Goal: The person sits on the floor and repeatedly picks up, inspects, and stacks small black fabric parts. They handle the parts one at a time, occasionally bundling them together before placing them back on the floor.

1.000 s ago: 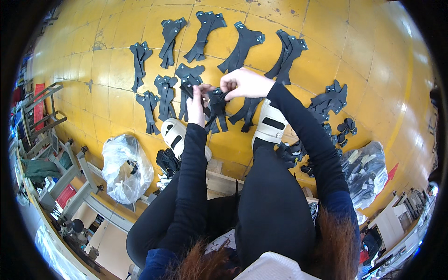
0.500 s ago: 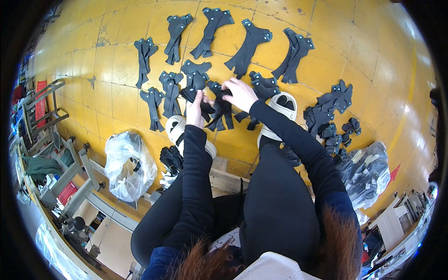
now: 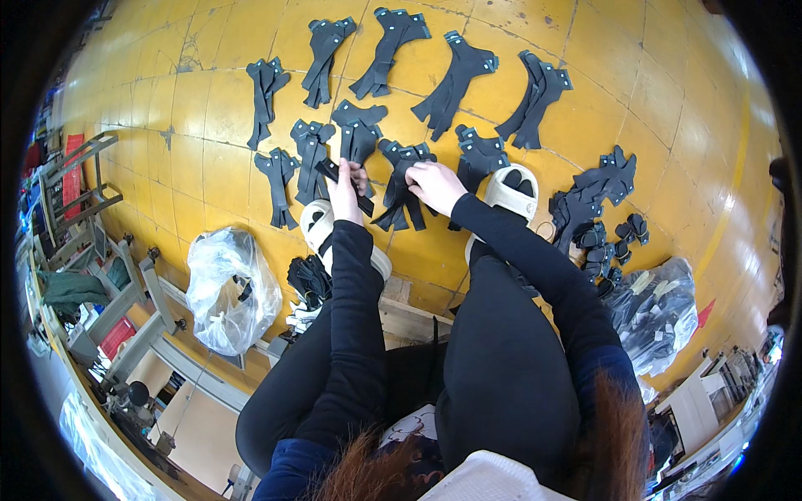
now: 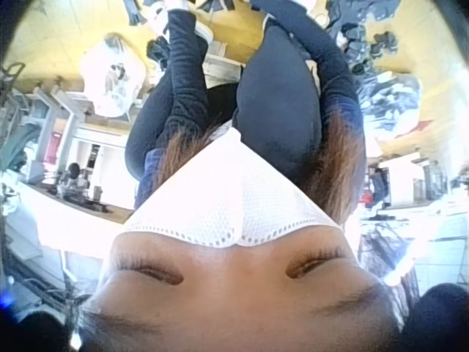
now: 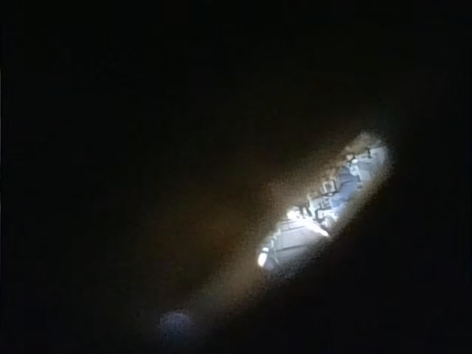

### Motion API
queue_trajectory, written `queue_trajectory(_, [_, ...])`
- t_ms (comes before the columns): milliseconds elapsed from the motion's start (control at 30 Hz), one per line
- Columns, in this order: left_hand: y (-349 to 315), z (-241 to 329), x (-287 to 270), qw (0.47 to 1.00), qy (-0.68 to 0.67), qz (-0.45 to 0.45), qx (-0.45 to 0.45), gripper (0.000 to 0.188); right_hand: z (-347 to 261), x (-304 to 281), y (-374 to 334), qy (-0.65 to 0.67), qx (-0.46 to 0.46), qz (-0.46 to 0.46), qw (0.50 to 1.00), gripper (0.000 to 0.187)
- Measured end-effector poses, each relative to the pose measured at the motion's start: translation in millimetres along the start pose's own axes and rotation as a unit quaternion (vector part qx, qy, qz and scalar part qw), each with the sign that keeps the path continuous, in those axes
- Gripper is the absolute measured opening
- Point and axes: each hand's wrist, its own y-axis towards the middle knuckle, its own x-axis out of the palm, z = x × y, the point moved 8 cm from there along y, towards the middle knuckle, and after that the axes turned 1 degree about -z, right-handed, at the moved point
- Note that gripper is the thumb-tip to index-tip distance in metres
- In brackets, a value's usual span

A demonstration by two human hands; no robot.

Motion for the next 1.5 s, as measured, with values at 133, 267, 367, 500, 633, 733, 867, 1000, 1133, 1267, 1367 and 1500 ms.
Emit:
queue_trajectory(133, [-10, 1, 30, 0.977, 0.16, -0.14, -0.018, 0.036, -30, -22, -2, 0.163, 0.018, -0.171, 0.972, 0.012])
queue_trajectory(267, [-34, -33, 66, 0.952, 0.039, -0.251, -0.169, 0.047, -47, -70, 1, 0.245, 0.003, -0.126, 0.961, 0.013])
queue_trajectory(367, [-55, -26, 100, 0.915, -0.083, -0.354, -0.175, 0.049, -27, -86, 5, 0.313, 0.079, -0.096, 0.942, 0.013])
queue_trajectory(500, [-61, -28, 106, 0.908, -0.048, -0.386, -0.155, 0.019, -21, -99, 9, 0.26, 0.055, -0.045, 0.963, 0.015])
queue_trajectory(633, [-61, -15, 102, 0.932, -0.065, -0.32, -0.158, 0.017, -7, -109, 7, 0.243, 0.06, 0.056, 0.966, 0.018])
queue_trajectory(733, [-18, -11, 60, 0.985, 0.084, -0.147, -0.014, 0.018, 23, -115, -3, 0.319, 0.114, 0.135, 0.931, 0.016])
queue_trajectory(867, [46, -13, -45, 0.96, 0.222, 0.137, 0.103, 0.042, 41, -124, -18, 0.345, 0.155, 0.16, 0.912, 0.016])
queue_trajectory(1000, [57, 12, -45, 0.912, 0.351, 0.156, 0.146, 0.048, 55, -127, -39, 0.334, 0.185, 0.156, 0.911, 0.016])
queue_trajectory(1133, [65, 14, -35, 0.891, 0.418, 0.123, 0.129, 0.054, 54, -125, -44, 0.335, 0.2, 0.136, 0.911, 0.017])
queue_trajectory(1267, [55, 20, -37, 0.908, 0.375, 0.139, 0.126, 0.043, 48, -125, -43, 0.332, 0.194, 0.133, 0.914, 0.018])
queue_trajectory(1367, [42, 25, -38, 0.894, 0.378, 0.188, 0.149, 0.03, 46, -121, -39, 0.33, 0.187, 0.14, 0.914, 0.017])
queue_trajectory(1500, [36, 24, -52, 0.9, 0.311, 0.224, 0.206, 0.027, 40, -108, -30, 0.309, 0.154, 0.133, 0.929, 0.018])
